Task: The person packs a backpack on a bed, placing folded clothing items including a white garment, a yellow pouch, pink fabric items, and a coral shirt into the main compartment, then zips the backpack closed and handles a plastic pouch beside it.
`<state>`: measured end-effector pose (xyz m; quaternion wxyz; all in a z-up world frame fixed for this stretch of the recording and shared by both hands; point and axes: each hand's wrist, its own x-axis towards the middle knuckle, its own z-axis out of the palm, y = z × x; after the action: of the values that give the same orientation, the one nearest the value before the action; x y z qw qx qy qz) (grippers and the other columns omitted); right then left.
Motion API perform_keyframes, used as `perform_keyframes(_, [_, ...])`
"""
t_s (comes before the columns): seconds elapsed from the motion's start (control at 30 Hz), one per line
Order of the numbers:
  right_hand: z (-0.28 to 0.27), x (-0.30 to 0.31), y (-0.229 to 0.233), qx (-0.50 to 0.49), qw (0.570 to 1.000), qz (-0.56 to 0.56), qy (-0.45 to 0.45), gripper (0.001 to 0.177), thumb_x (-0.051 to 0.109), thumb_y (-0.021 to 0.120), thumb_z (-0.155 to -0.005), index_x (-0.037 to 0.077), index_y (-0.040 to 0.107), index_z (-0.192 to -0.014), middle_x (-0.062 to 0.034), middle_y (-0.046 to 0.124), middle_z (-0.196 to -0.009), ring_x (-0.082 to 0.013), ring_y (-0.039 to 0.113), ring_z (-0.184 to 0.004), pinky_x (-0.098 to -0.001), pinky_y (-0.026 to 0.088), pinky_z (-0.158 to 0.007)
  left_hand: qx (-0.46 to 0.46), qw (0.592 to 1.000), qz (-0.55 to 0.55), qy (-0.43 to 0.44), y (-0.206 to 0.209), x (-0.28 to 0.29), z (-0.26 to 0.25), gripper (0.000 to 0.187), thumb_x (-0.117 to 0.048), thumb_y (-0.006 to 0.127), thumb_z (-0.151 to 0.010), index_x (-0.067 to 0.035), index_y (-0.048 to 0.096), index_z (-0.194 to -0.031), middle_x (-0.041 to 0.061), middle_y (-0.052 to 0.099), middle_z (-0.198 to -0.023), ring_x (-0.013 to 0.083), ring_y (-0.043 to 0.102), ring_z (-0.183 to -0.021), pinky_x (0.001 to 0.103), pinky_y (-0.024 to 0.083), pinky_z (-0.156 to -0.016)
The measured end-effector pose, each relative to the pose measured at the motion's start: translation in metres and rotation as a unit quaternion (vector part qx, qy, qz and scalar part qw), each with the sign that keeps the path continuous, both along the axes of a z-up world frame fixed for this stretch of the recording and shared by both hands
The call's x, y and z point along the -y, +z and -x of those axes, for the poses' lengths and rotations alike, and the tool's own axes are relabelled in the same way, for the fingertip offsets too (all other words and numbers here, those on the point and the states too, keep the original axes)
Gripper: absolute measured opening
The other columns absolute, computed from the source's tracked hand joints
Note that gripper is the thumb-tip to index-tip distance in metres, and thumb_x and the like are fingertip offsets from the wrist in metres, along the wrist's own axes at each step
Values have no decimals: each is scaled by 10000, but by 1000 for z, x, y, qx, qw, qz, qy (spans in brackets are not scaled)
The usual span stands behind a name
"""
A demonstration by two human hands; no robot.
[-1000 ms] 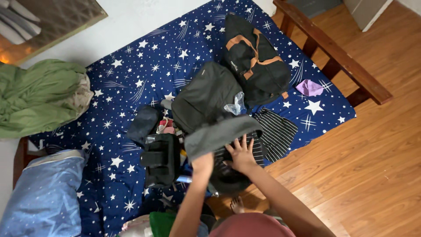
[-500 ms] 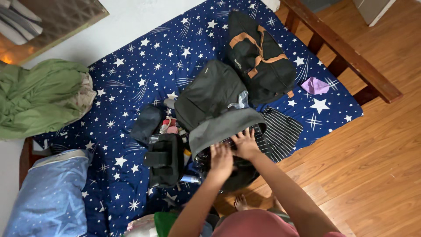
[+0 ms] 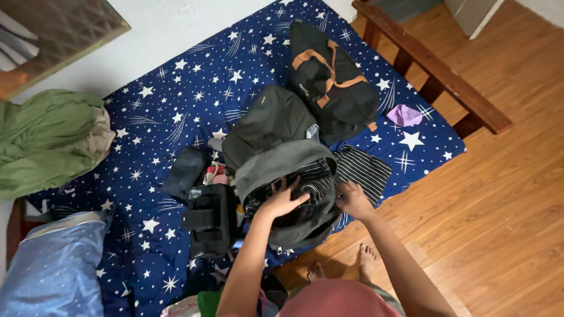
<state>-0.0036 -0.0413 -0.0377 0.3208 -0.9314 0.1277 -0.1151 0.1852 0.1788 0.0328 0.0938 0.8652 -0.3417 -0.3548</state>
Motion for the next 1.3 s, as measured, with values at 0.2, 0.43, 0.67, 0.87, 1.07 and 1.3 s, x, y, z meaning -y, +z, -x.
perform_keyframes(0.2, [-9, -15, 57, 70, 996, 19, 55, 487, 133, 622, -772, 75, 627, -1255, -120, 669, -1246, -351, 577, -1185, -434, 472, -1056, -38, 994, 105, -12, -41, 0, -15, 705, -694, 226, -1028, -337, 241, -1635, 159, 63, -1722, 465, -20, -1599, 598, 21, -1276])
perform_keyframes(0.43, [-19, -24, 98, -165, 975, 129, 66, 1001, 649, 827, -692, 20, 508, -1402, -178, 543, -1308, -340, 430, -1273, -520, 334, -1081, 4, 999, 20, 32, -29, -3, 3, 719, -689, 425, -944, -474, 228, -1601, 122, -33, -1730, 487, -82, -1554, 607, 90, -1242])
perform_keyframes(0.67, [-18, -13, 87, -164, 967, 135, 142, 844, 604, 861, -648, 54, 634, -1246, -116, 548, -1355, -309, 436, -1362, -486, 321, -1178, 16, 999, 6, 36, -6, 2, 24, 923, -656, 655, -850, -513, 137, -1601, 107, -32, -1737, 501, -113, -1548, 768, 113, -1159])
perform_keyframes(0.87, [-1, -2, 92, -160, 961, -186, 130, 801, 426, 941, -581, 52, 621, -1213, -90, 685, -1090, -254, 630, -1095, -395, 481, -974, 35, 998, 51, 19, -5, -8, 35, 1135, -501, 853, -740, -533, 93, -1582, 86, -42, -1736, 512, -107, -1546, 779, 130, -1138])
perform_keyframes(1.07, [19, -12, 111, -104, 928, -235, 271, 300, 303, 886, -765, 80, 762, -922, -52, 723, -825, -170, 681, -795, -326, 538, -757, 99, 992, -53, 58, -29, 4, 51, 1106, -453, 799, -833, -554, -31, -1556, 107, -82, -1743, 486, -51, -1556, 782, 131, -1149])
perform_keyframes(1.3, [3, -40, 115, 196, 980, -29, -20, 218, 221, 882, -729, 68, 769, -836, -61, 665, -816, -264, 605, -873, -405, 452, -797, 98, 994, 40, -28, -36, -24, 35, 627, -323, 569, -963, -337, 289, -1524, 192, 282, -1567, 479, 263, -1420, 619, 279, -1117])
